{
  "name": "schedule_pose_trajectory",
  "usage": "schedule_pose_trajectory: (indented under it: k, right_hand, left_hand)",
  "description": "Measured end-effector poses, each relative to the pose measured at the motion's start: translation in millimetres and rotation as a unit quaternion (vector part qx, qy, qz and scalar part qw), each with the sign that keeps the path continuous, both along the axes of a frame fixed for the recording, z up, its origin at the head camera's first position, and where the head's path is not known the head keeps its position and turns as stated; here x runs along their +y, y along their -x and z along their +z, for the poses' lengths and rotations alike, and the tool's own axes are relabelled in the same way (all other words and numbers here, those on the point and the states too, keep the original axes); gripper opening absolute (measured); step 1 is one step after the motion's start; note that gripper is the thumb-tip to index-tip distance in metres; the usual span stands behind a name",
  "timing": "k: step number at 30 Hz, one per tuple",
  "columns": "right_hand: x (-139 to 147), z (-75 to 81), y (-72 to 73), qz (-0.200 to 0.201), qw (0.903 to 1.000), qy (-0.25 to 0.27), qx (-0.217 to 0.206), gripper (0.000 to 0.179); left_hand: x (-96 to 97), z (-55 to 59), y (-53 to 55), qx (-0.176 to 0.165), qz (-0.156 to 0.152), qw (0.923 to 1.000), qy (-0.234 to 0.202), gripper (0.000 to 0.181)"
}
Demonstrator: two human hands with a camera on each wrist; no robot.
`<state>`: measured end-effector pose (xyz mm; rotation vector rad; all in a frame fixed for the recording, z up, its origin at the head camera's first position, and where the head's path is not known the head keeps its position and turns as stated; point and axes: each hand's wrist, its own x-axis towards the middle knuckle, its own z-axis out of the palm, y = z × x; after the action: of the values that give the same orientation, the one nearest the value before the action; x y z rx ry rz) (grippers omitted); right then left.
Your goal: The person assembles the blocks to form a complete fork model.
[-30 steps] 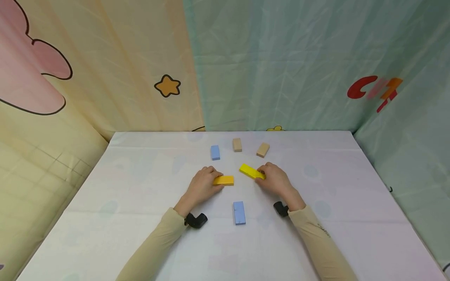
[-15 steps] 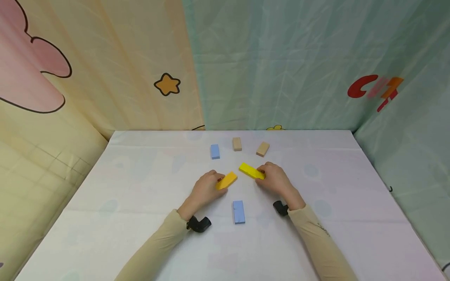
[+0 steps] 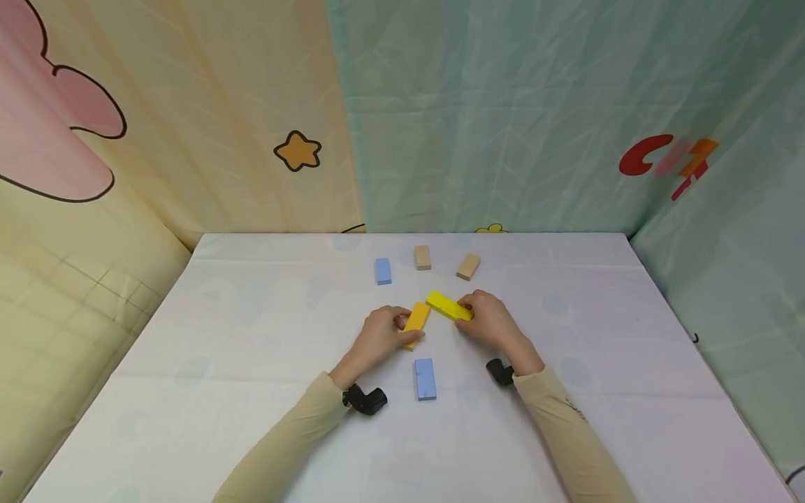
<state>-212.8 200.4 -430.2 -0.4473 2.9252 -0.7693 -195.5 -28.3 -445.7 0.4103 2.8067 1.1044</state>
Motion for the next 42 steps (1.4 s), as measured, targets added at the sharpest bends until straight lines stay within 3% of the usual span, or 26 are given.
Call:
schedule_pose_trajectory:
  k: [5,10,14,27,32,42]
  right_hand:
    - [-0.5,0.5,0.3,-0.001,1.0,0.0,0.003,0.037]
    - [-1.0,1.3,0.3,-0.003,1.0,-0.004,0.0,0.038]
    - [0.7,2.0,0.6,0.003,1.0,-0.007,0.002,0.037]
    - [-12.2,7.4,21.1,0.027,0.9991,0.003,0.033,0.033]
    - [-23.1,7.3,31.1,0.063,0.9962,-0.002,0.059,0.031]
    - [-36.2,2.3,45.6,0.103,0.9902,0.006,0.094,0.027]
  left_hand:
    - [-14.6,0.6,1.9,0.021,-0.094,0.9953,-0.008,0.064]
    - [-27.4,3.3,0.2,0.07,-0.206,0.9734,0.071,0.057]
    - [-29.1,3.6,-1.1,0.088,-0.25,0.9587,0.104,0.048]
    - [-17.2,-2.0,-4.7,0.14,-0.19,0.9627,0.132,0.049]
    - [-15.4,-1.8,-5.2,0.149,-0.174,0.9643,0.133,0.048]
    - [-16.4,-9.4,-0.4,0.157,-0.145,0.9724,0.094,0.044]
